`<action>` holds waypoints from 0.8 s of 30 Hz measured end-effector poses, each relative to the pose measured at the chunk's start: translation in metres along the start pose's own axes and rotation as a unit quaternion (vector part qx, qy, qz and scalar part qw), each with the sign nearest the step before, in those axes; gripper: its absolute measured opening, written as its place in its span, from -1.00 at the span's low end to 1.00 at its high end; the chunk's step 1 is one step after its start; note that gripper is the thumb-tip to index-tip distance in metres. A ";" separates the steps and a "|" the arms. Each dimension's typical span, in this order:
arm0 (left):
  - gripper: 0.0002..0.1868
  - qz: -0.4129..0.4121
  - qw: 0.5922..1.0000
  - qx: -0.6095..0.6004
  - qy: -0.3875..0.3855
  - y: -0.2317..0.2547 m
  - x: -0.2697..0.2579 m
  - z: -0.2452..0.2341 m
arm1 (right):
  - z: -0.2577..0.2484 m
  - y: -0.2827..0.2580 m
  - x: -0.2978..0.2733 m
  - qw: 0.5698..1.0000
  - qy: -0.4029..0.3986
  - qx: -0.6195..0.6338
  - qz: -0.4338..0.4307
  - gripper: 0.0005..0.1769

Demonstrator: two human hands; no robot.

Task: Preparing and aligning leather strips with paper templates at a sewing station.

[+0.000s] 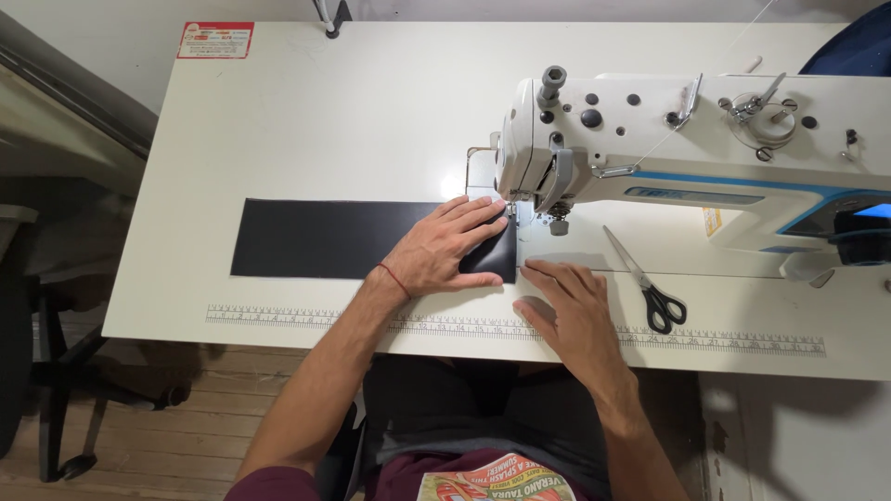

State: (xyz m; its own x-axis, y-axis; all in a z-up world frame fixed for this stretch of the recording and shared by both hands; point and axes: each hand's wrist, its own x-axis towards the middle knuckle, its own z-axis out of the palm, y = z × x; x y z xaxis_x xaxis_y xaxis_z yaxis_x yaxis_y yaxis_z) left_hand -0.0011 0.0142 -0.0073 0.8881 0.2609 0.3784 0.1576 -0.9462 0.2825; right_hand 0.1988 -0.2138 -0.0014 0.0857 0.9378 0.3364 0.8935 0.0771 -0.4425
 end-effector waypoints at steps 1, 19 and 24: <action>0.00 -0.001 1.000 0.002 -0.005 -0.001 -0.001 0.001 | 0.000 -0.001 0.000 1.000 -0.003 0.003 0.000 -0.48; -0.14 -0.009 0.998 0.047 -0.036 0.001 -0.004 0.001 | 0.006 -0.007 -0.002 0.991 0.005 -0.103 -0.082 -0.65; -0.17 -0.017 0.999 0.037 -0.033 -0.002 -0.005 0.004 | 0.003 -0.011 -0.001 0.990 0.023 -0.106 -0.088 -0.68</action>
State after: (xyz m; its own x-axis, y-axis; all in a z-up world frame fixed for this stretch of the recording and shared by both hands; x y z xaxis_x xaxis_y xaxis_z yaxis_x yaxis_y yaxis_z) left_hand -0.0037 0.0138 -0.0134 0.9078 0.2815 0.3110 0.2170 -0.9496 0.2264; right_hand 0.1878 -0.2144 0.0006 -0.0632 0.8993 0.4327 0.9686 0.1597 -0.1904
